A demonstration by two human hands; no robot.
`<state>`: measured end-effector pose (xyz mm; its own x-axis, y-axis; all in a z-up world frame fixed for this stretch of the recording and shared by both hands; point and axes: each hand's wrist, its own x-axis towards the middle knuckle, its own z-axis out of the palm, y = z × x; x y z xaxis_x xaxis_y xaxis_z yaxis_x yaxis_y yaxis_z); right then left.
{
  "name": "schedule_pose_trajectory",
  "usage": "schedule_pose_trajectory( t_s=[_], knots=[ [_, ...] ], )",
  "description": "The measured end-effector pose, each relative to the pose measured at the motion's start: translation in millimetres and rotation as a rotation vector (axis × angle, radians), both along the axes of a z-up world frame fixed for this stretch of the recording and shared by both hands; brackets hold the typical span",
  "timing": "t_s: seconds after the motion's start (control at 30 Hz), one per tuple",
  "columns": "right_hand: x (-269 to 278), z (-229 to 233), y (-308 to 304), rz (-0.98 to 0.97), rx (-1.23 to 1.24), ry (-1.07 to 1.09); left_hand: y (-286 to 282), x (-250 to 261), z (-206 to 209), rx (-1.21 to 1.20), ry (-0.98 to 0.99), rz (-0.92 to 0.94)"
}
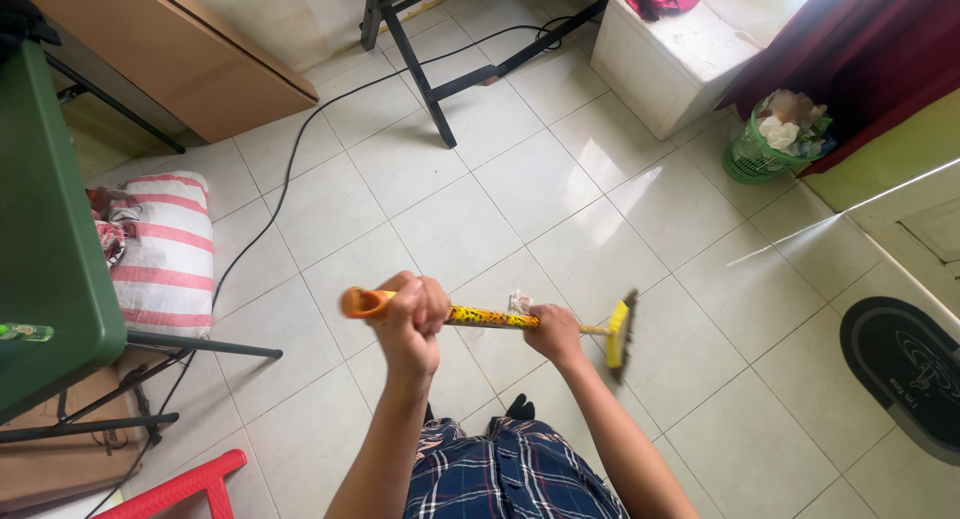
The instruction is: The person sweeps debris from a tiled floor using a yellow broom, gathering small pieces of white waste into a pile by moving the broom across the surface.
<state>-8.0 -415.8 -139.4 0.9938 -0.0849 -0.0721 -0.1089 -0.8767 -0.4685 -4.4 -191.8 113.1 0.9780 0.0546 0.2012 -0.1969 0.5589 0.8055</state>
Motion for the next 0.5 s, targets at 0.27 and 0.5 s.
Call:
schedule_pose_trajectory(
  t_s=[0.27,0.5],
  knots=[
    [-23,-96,-66,-0.096,-0.013,0.087,-50,-14,-48,0.164,0.105,-0.242],
    [-9,-73,-33,-0.028,0.089,0.02,-42,-23,-12,0.323,-0.042,-0.363]
  ],
)
